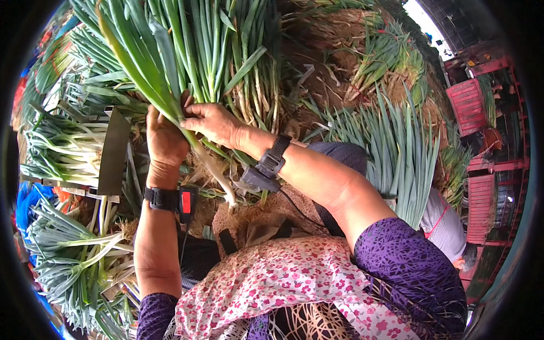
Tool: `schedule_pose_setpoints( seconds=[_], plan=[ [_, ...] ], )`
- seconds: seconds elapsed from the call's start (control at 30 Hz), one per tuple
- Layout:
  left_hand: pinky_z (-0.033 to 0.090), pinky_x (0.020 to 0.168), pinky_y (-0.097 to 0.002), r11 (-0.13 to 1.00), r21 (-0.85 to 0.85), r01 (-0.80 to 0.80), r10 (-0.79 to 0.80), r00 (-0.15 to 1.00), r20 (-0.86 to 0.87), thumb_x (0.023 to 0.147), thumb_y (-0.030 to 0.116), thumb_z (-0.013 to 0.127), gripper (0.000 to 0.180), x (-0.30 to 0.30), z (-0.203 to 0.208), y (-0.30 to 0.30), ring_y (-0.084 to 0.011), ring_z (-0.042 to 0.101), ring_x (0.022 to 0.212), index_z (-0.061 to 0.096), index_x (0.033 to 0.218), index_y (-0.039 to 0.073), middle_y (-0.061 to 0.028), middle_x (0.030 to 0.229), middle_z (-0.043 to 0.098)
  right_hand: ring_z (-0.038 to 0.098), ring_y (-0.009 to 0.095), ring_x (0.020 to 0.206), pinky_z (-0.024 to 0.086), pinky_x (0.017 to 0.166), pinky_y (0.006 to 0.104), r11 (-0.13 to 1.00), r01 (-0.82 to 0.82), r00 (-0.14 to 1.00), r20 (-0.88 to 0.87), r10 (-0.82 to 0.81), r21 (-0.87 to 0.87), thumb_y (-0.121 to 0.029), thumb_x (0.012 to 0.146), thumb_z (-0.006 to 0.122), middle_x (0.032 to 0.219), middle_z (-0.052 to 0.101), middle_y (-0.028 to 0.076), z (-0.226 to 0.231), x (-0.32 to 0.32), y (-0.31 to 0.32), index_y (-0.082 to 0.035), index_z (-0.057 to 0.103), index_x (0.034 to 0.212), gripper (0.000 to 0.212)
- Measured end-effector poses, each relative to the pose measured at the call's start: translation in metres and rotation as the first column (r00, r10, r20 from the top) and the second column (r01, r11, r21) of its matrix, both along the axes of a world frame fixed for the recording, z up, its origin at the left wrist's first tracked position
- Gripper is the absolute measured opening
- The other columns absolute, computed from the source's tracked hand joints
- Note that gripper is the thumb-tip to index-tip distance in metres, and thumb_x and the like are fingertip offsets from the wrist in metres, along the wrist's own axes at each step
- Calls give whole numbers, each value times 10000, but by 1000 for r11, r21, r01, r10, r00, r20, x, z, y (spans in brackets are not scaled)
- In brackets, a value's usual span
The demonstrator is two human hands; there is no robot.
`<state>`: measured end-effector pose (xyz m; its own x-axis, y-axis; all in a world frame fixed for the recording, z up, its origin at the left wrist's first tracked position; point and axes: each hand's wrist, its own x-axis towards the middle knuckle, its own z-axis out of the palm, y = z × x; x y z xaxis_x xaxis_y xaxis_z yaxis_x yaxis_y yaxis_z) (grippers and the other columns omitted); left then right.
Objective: The person unties a bundle of green onions and peels the outer layers from individual stalks by hand. They then place the cleaned green onions into a metal frame and discard the scraps onto the ground.
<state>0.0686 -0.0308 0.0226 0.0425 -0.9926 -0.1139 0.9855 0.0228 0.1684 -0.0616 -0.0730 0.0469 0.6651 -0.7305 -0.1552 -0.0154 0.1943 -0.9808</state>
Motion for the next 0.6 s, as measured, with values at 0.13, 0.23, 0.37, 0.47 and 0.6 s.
schedule_pose_setpoints(
  seconds=[0.13,0.23,0.37,0.47,0.6],
  plan=[
    [379,967,-409,992,-46,118,-106,972,208,913,356,444,442,12,-23,-2,-288,509,1077,497,1165,-4,-169,1114,563,576,101,877,475,794,228,946,-12,979,-198,-55,-324,-72,839,618,939,617,38,8,-2,9,12,548,1115,296],
    [432,912,-390,993,-62,99,-81,968,239,888,249,535,362,9,-18,1,-274,541,1026,505,1153,5,-140,1074,577,593,115,845,483,750,252,933,-8,976,-206,-71,-361,-145,792,687,875,632,52,22,2,18,13,541,1107,382],
    [463,875,-363,999,27,47,-53,950,307,850,138,605,351,5,-10,4,-233,569,983,504,1166,23,-106,1075,588,626,172,788,492,716,300,840,-113,890,-430,-151,-530,-189,725,737,861,651,113,22,0,17,-7,585,1040,395],
    [482,837,-376,998,56,-6,-13,937,348,849,117,606,260,9,-14,6,-232,588,931,535,1090,51,-86,1002,602,632,178,738,504,668,314,807,-158,903,-413,-115,-569,-150,735,701,803,654,113,17,-2,18,-17,615,934,255],
    [495,624,-329,982,62,-179,144,917,372,856,112,598,202,35,-12,5,-186,560,690,470,1007,67,-50,765,549,493,119,482,398,430,272,942,-92,850,-517,-95,-323,-127,751,664,577,549,37,-12,-31,41,-47,546,645,178]
  ],
)
